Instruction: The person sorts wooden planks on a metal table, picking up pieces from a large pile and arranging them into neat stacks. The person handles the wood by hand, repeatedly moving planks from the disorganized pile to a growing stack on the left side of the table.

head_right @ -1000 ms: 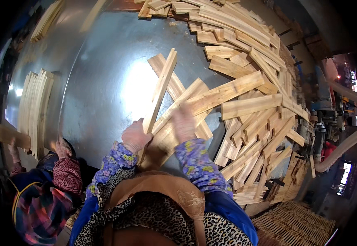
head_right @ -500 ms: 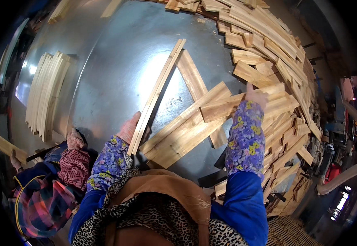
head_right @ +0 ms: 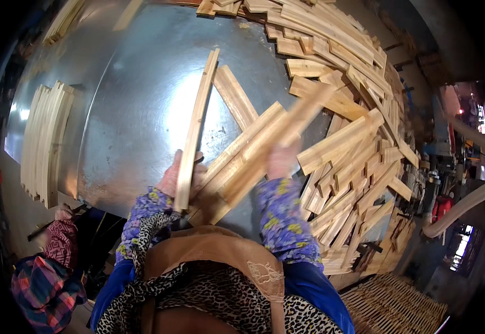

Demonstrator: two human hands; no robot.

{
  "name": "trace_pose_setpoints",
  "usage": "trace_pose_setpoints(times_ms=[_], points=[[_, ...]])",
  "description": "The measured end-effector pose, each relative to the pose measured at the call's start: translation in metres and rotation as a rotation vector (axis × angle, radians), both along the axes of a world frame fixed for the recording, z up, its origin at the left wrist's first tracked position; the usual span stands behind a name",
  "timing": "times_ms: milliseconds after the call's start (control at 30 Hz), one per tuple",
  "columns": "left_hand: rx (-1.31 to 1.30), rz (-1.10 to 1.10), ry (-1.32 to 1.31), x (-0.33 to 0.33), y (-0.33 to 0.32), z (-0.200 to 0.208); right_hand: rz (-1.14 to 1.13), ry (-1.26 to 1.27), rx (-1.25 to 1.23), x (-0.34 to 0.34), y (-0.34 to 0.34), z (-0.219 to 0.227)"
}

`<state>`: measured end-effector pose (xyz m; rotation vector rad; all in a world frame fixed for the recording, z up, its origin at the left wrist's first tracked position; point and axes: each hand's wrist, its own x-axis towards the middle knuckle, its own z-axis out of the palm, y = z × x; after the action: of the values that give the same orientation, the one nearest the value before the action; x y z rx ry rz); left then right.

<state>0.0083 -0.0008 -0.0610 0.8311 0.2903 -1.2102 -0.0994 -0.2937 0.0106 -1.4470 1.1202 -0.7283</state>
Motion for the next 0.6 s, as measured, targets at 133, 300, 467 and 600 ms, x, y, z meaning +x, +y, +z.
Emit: trace_pose_setpoints(times_ms=[133,300,467,600], points=[[0.135,0.164,0.224,-0.013,-0.026,0.024,0.833,0.47,0.328,0.032,0.086,0.041],[-0.518,-0.021,0.288,0.016,0.037,-0.023,1.427,0.6,-1.299,0.04,0.009,-0.028],[-0.418,0.142,0.073,0.011,0.067,0.016,2.017,1.068,-1.041,0.093,-0.012,-0.001],[-0.481,0.287,0.126,0.022,0.087,0.029,1.581,1.342,-0.739,0.133,-0.013,0.067]])
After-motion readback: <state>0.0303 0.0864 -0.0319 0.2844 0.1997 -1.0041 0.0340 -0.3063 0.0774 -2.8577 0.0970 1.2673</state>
